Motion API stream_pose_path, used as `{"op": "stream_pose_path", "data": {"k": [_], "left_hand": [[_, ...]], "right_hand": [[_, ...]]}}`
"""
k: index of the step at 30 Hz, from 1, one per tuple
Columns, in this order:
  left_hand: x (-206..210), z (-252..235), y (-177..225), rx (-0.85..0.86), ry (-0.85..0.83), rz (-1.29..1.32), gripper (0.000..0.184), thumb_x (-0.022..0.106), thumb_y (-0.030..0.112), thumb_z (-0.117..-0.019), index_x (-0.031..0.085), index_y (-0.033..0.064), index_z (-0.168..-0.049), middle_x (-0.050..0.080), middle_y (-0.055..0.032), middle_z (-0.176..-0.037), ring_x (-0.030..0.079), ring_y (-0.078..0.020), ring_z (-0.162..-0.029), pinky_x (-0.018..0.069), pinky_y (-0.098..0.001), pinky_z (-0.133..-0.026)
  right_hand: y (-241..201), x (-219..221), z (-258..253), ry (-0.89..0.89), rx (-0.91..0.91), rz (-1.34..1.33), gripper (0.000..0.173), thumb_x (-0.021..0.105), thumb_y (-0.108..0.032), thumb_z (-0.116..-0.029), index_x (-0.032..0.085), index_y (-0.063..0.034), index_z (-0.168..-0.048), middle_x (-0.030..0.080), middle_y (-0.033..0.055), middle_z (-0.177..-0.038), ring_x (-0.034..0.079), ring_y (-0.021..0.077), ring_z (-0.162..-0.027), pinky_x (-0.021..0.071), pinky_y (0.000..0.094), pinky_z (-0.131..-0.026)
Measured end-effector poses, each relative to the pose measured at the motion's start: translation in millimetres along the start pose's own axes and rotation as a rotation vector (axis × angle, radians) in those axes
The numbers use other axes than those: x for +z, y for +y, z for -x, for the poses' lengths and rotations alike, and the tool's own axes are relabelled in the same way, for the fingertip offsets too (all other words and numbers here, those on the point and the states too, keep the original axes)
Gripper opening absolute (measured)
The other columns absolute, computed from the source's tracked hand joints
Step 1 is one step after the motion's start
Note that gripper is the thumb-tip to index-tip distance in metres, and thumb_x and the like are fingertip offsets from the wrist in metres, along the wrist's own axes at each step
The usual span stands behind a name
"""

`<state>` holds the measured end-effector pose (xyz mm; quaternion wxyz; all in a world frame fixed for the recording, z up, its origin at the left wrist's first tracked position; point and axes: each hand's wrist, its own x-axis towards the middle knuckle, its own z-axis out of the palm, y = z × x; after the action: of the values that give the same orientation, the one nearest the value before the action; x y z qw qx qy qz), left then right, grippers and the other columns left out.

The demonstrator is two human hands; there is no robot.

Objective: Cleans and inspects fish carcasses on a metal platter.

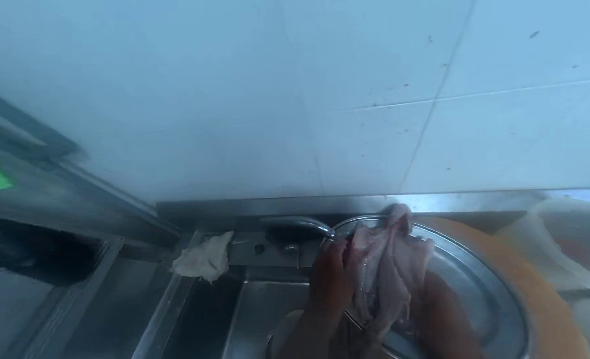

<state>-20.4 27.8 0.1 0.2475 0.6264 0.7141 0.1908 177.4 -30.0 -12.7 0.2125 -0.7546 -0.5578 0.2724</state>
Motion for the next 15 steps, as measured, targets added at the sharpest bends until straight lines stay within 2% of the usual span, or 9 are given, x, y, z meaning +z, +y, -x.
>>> {"op": "stream_pose_path", "data": {"k": [2, 3, 5, 7, 9, 11, 13, 15], "left_hand": [[-6, 0, -23, 0.004, 0.174, 0.034, 0.033, 0.056, 0.036, -0.1028, 0.074, 0.0125, -0.117, 0.072, -0.0065, -0.110, 0.070, -0.0188, -0.097, 0.0587, -0.0404, -0.089], [-11, -2, -38, -0.035, 0.212, 0.042, 0.032, 0.055, 0.034, -0.1034, 0.074, 0.0116, -0.117, 0.072, -0.0073, -0.109, 0.070, -0.0195, -0.097, 0.0589, -0.0411, -0.088], [-19, -11, -75, -0.179, 0.126, 0.023, 0.038, 0.052, 0.035, -0.1049, 0.067, 0.0080, -0.126, 0.068, -0.0134, -0.120, 0.067, -0.0268, -0.110, 0.0551, -0.0476, -0.098], [-7, -30, -114, -0.323, -0.063, -0.001, 0.050, 0.053, 0.042, -0.1045, 0.060, 0.0046, -0.137, 0.064, -0.0198, -0.130, 0.062, -0.0337, -0.122, 0.0488, -0.0534, -0.106], [11, -49, -148, -0.415, -0.205, 0.084, 0.055, 0.056, 0.045, -0.1029, 0.055, 0.0032, -0.139, 0.066, -0.0195, -0.121, 0.067, -0.0309, -0.108, 0.0546, -0.0517, -0.095], [15, -62, -156, -0.543, -0.254, 0.303, 0.047, 0.053, 0.040, -0.1059, 0.056, 0.0022, -0.134, 0.069, -0.0142, -0.101, 0.070, -0.0228, -0.081, 0.0600, -0.0416, -0.073], [8, -68, -151, -0.710, -0.279, 0.528, 0.041, 0.051, 0.039, -0.1071, 0.057, 0.0043, -0.127, 0.066, -0.0105, -0.086, 0.065, -0.0189, -0.065, 0.0568, -0.0354, -0.060], [-1, -69, -152, -0.754, -0.232, 0.792, 0.039, 0.051, 0.046, -0.1052, 0.061, 0.0087, -0.108, 0.057, -0.0039, -0.072, 0.053, -0.0144, -0.054, 0.0493, -0.0306, -0.050]], "right_hand": [[3, -7, 6, -0.094, 0.005, 0.069, 0.036, 0.068, -0.030, -0.0946, 0.067, -0.0010, -0.115, 0.071, 0.0192, -0.102, 0.071, 0.0369, -0.090, 0.0574, 0.0613, -0.079], [7, -9, 9, -0.132, -0.014, 0.082, 0.033, 0.068, -0.028, -0.0942, 0.068, -0.0009, -0.112, 0.071, 0.0187, -0.100, 0.071, 0.0367, -0.089, 0.0573, 0.0616, -0.078], [18, -14, 17, -0.155, -0.077, 0.073, 0.031, 0.067, -0.031, -0.0955, 0.071, -0.0023, -0.108, 0.073, 0.0164, -0.096, 0.072, 0.0336, -0.086, 0.0583, 0.0591, -0.078], [36, -23, 29, -0.069, -0.105, 0.094, 0.041, 0.065, -0.038, -0.0985, 0.073, -0.0022, -0.117, 0.073, 0.0179, -0.104, 0.072, 0.0339, -0.096, 0.0587, 0.0558, -0.085], [56, -31, 38, 0.111, -0.116, 0.150, 0.043, 0.064, -0.037, -0.0998, 0.071, -0.0006, -0.121, 0.069, 0.0228, -0.117, 0.067, 0.0382, -0.110, 0.0555, 0.0541, -0.095], [76, -40, 44, 0.270, -0.093, 0.223, 0.043, 0.065, -0.033, -0.0992, 0.069, 0.0012, -0.125, 0.062, 0.0285, -0.131, 0.059, 0.0458, -0.123, 0.0471, 0.0586, -0.105], [92, -48, 51, 0.339, 0.001, 0.276, 0.050, 0.065, -0.032, -0.0979, 0.064, 0.0036, -0.133, 0.054, 0.0332, -0.139, 0.052, 0.0519, -0.128, 0.0405, 0.0639, -0.108], [106, -55, 50, 0.303, 0.129, 0.268, 0.059, 0.065, -0.034, -0.0972, 0.055, 0.0027, -0.143, 0.054, 0.0320, -0.141, 0.052, 0.0512, -0.130, 0.0416, 0.0640, -0.109]]}}
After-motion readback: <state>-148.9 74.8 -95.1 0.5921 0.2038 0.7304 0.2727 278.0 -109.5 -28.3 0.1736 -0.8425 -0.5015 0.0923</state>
